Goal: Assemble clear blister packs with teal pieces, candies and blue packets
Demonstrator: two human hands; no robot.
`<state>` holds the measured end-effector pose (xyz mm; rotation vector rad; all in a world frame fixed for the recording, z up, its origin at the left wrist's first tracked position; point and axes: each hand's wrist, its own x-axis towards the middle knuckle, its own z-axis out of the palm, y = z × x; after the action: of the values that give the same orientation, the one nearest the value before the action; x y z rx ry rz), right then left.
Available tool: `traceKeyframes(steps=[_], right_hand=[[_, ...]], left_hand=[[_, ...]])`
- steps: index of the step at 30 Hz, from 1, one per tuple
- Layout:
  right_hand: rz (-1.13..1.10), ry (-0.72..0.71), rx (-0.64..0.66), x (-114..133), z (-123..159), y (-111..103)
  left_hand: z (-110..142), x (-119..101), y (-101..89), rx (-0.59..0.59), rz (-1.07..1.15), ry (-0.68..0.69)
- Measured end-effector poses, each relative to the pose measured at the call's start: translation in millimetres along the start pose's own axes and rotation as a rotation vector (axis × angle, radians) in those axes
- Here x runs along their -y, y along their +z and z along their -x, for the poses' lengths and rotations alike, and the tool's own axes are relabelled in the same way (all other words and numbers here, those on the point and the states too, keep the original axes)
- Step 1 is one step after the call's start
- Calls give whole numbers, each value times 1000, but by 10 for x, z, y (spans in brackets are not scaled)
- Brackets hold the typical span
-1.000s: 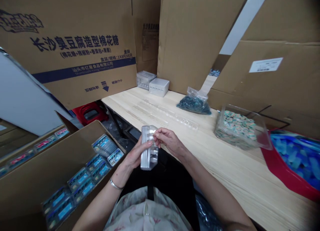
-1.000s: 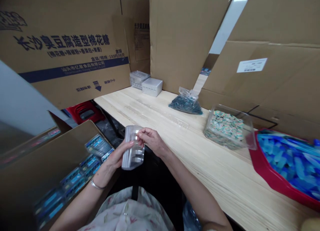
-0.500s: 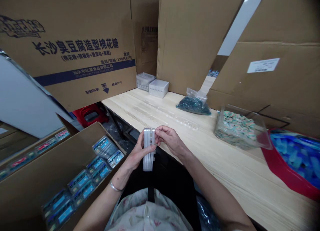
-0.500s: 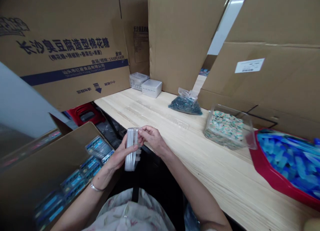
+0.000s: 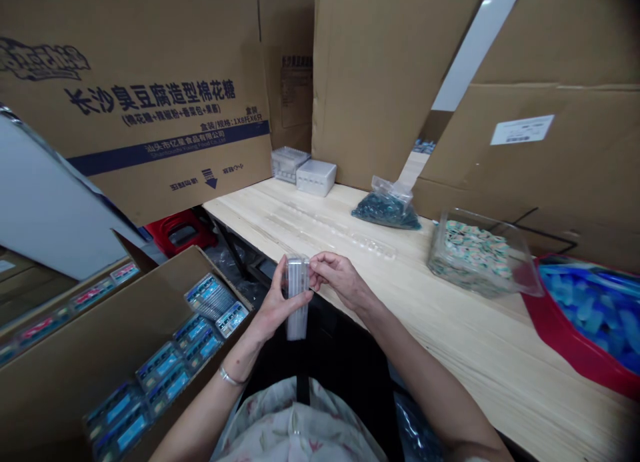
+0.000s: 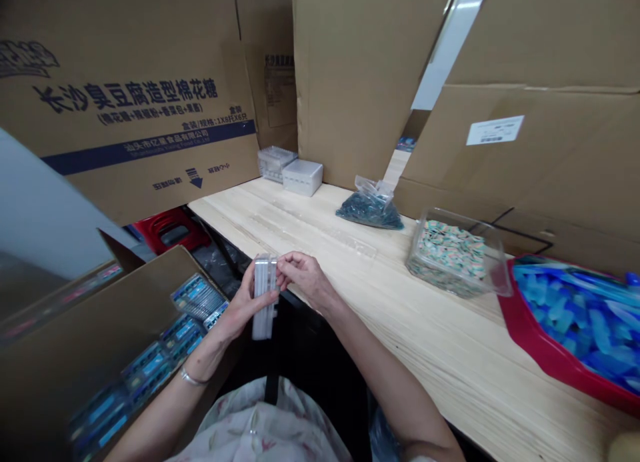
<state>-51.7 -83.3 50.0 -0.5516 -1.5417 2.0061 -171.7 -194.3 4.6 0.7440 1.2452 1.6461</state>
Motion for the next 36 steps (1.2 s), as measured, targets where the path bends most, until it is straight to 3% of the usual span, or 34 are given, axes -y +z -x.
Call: traceKeyframes(steps=[10,14,18,25,28,36], right_hand=[[70,-3,58,-16,4,28],[87,-38,92,-178,-46,0],[145,-91,-7,-346,-43,-84],[782,-453,-75,-328,146,-3],[889,-503,-122,-297,173,62],[471,-327,-198,-6,138,197]], left_hand=[[-7,-28,12,10,70,-19],[-102,24,59,75,353,-226],[-137,135,134,16,622,-330],[-45,154,222,2,690,-343],[-25,171,196,17,647,-350],[4,227,120,122,458,-191]])
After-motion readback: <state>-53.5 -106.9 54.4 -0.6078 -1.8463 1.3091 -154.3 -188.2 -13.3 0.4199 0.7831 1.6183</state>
